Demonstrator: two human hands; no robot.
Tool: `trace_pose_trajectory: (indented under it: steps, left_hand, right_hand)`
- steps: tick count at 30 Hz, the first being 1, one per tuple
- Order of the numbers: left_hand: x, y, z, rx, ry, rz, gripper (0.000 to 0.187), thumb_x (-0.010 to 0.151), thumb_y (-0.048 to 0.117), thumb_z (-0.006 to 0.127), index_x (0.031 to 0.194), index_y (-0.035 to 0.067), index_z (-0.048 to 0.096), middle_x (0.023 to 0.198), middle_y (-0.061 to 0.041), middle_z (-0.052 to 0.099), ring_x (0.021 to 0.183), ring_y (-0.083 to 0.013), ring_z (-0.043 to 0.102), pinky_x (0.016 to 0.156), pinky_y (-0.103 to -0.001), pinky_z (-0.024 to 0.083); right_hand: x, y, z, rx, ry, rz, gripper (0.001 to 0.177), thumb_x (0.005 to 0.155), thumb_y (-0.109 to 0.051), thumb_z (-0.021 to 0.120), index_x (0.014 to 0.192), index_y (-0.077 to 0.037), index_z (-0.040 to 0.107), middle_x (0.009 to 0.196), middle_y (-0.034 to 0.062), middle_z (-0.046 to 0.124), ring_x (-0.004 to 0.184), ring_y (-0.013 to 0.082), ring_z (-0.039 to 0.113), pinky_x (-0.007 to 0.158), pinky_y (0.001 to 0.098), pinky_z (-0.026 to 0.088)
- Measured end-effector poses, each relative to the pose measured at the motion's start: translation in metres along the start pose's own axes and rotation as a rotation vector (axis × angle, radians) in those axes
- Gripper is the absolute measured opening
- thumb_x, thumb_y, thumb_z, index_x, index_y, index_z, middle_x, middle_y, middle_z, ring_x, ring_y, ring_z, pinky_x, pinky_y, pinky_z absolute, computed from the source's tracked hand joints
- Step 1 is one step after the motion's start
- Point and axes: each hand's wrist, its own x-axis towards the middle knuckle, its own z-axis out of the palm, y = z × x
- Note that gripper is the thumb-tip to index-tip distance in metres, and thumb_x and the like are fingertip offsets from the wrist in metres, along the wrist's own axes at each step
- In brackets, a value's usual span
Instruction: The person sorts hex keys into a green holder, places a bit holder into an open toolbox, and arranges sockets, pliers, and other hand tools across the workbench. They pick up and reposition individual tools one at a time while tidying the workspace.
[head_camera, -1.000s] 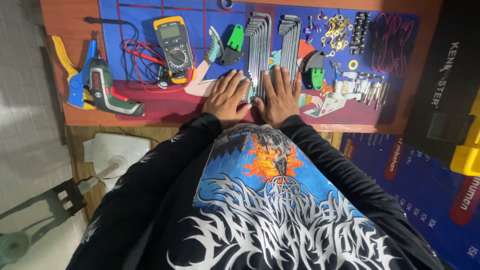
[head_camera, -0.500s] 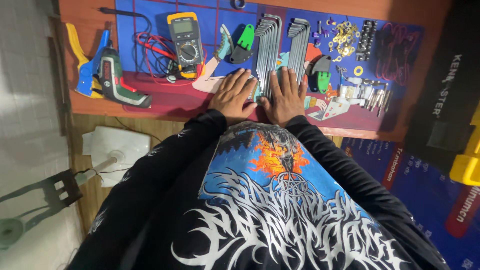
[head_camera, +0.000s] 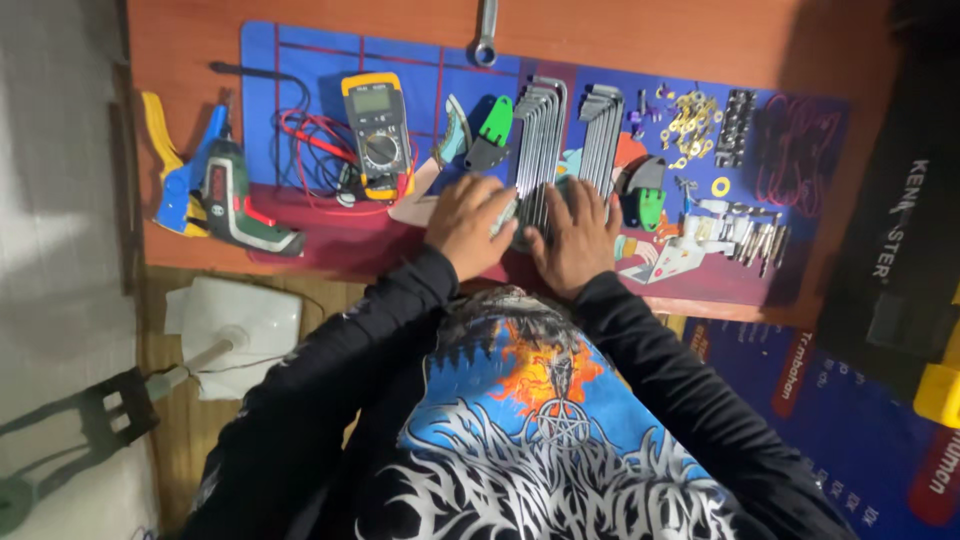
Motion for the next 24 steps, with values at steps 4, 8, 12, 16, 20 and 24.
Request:
trace_pose_trajectory:
  steps: [4,8,12,16,20,24]
  left_hand:
    - [0.025,-0.002,-0.016,0.046,0.223,0.031,0.049,0.088,0.017,0.079,0.133,0.01,0.062,0.13,-0.011,0.055,0.126,-0.0355,0.053,0.109,-0.049,0.044]
    - [0.042,-0.007,-0.022,0.107,0.29,0.035,0.069,0.082,0.015,0.078,0.145,0.008,0.051,0.143,-0.019,0.046,0.132,-0.0431,0.049,0.112,-0.052,0.041]
    - [0.05,-0.012,-0.022,0.012,0.188,-0.01,0.079,0.082,0.013,0.076,0.154,0.006,0.043,0.153,-0.026,0.039,0.133,-0.0444,0.047,0.11,-0.052,0.041]
    - [0.05,-0.022,-0.023,0.08,0.141,0.037,0.074,0.082,0.014,0.077,0.149,0.005,0.046,0.146,-0.022,0.045,0.129,-0.0427,0.05,0.109,-0.052,0.041]
    - [0.048,-0.034,-0.018,0.098,0.068,0.046,0.066,0.088,0.013,0.074,0.148,0.003,0.048,0.143,-0.021,0.05,0.126,-0.0407,0.052,0.108,-0.05,0.043]
    - [0.044,-0.033,-0.017,0.055,0.173,0.118,0.058,0.09,0.01,0.072,0.143,0.001,0.052,0.142,-0.025,0.051,0.124,-0.0428,0.055,0.108,-0.048,0.046]
  right_hand:
    - [0.024,0.011,-0.01,0.012,0.077,-0.025,0.045,0.094,-0.036,0.07,0.132,-0.012,0.065,0.135,0.0109,0.06,0.128,0.0329,0.052,0.106,0.0583,0.033]
    - [0.067,0.037,-0.012,0.019,0.097,-0.054,0.038,0.091,-0.026,0.072,0.126,-0.012,0.07,0.122,0.0097,0.064,0.113,0.0329,0.057,0.094,0.0533,0.039]
    - [0.11,0.056,-0.015,-0.027,0.122,-0.104,0.034,0.09,-0.022,0.072,0.123,-0.013,0.073,0.117,0.0093,0.066,0.108,0.0325,0.058,0.089,0.0529,0.04]
    - [0.147,0.062,-0.014,-0.077,0.083,-0.158,0.036,0.09,-0.022,0.071,0.124,-0.012,0.073,0.114,0.0104,0.068,0.106,0.0348,0.06,0.087,0.0525,0.04]
    - [0.157,0.068,-0.003,-0.161,0.076,-0.224,0.03,0.093,-0.021,0.069,0.122,-0.013,0.073,0.11,0.0128,0.07,0.102,0.0355,0.064,0.088,0.0531,0.042]
    - [0.159,0.069,0.006,-0.139,0.069,-0.203,0.018,0.098,-0.02,0.066,0.113,-0.012,0.072,0.105,0.0133,0.07,0.103,0.0337,0.066,0.091,0.0548,0.042]
